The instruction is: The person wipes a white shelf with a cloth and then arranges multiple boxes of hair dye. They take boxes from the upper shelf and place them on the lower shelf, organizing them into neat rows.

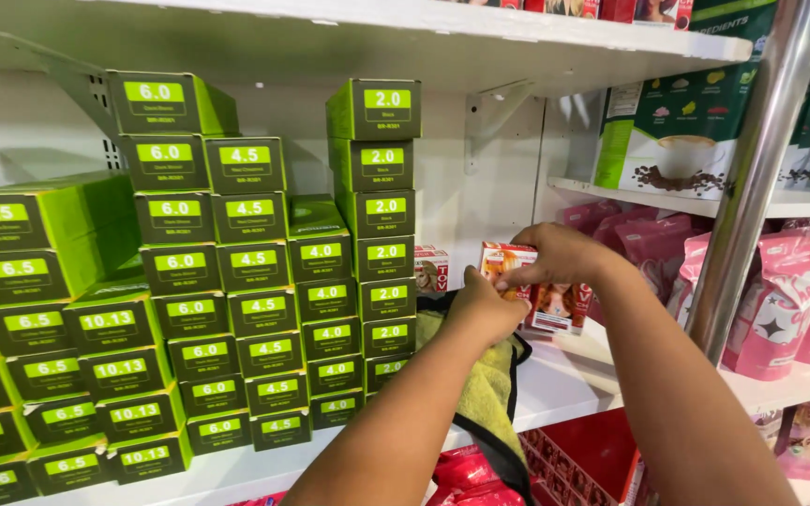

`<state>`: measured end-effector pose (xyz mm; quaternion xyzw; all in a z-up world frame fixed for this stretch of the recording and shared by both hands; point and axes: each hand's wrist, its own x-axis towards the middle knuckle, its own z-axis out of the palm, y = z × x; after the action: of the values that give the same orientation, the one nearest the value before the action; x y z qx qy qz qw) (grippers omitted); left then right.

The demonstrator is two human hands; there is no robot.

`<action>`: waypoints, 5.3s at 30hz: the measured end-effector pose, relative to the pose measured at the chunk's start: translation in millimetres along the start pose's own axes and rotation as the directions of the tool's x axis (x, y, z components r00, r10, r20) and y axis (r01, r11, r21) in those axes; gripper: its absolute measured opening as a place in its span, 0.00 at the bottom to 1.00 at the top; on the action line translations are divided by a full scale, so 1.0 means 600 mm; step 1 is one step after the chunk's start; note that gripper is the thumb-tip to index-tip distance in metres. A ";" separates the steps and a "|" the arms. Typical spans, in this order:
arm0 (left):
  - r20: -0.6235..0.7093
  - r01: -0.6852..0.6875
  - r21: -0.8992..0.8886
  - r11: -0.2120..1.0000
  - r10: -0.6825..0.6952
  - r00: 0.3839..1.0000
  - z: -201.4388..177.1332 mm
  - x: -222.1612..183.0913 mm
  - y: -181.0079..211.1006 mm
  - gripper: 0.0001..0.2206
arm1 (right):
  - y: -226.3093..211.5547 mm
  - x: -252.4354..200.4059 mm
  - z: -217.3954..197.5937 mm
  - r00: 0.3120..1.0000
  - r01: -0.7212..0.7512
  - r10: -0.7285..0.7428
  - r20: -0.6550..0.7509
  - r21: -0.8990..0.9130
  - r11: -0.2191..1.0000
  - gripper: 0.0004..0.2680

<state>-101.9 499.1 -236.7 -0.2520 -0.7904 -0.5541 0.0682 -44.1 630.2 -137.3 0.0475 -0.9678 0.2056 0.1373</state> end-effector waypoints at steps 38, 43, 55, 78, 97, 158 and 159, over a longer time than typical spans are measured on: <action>-0.049 0.151 0.765 0.626 -0.177 0.983 0.039 0.013 0.042 0.21 | 0.051 0.102 0.004 0.907 0.077 -0.239 -0.348 -0.420 0.904 0.24; -0.376 0.053 0.531 0.846 0.179 0.909 0.027 0.011 0.044 0.27 | 0.075 0.157 0.047 0.920 0.245 -0.330 -0.211 -0.345 0.906 0.22; -0.435 -0.141 0.765 0.628 0.665 0.607 0.053 0.083 -0.010 0.23 | 0.107 0.183 0.082 0.888 0.342 -0.441 -0.131 -0.453 0.823 0.24; 0.022 0.076 0.910 0.407 -0.232 0.973 0.007 0.171 0.116 0.38 | 0.204 0.188 0.081 0.971 0.092 -0.126 -0.205 -0.169 0.981 0.30; -0.053 0.099 0.734 0.672 -0.088 0.995 0.031 0.255 0.037 0.20 | 0.233 0.200 0.098 0.926 -0.011 0.007 -0.377 -0.009 1.000 0.32; -0.615 0.623 0.260 0.737 -0.371 0.696 -0.052 0.120 0.047 0.31 | 0.100 0.166 0.167 0.936 0.255 -0.282 0.211 0.147 0.956 0.16; -0.611 0.622 0.273 0.734 -0.368 0.701 -0.054 0.119 0.049 0.33 | 0.100 0.165 0.164 0.935 0.184 -0.226 0.272 0.173 0.968 0.13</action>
<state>-155.3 500.4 -172.2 0.1600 -0.8874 -0.3936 0.1791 -171.9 640.7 -218.5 0.1879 -0.9496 0.2506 0.0108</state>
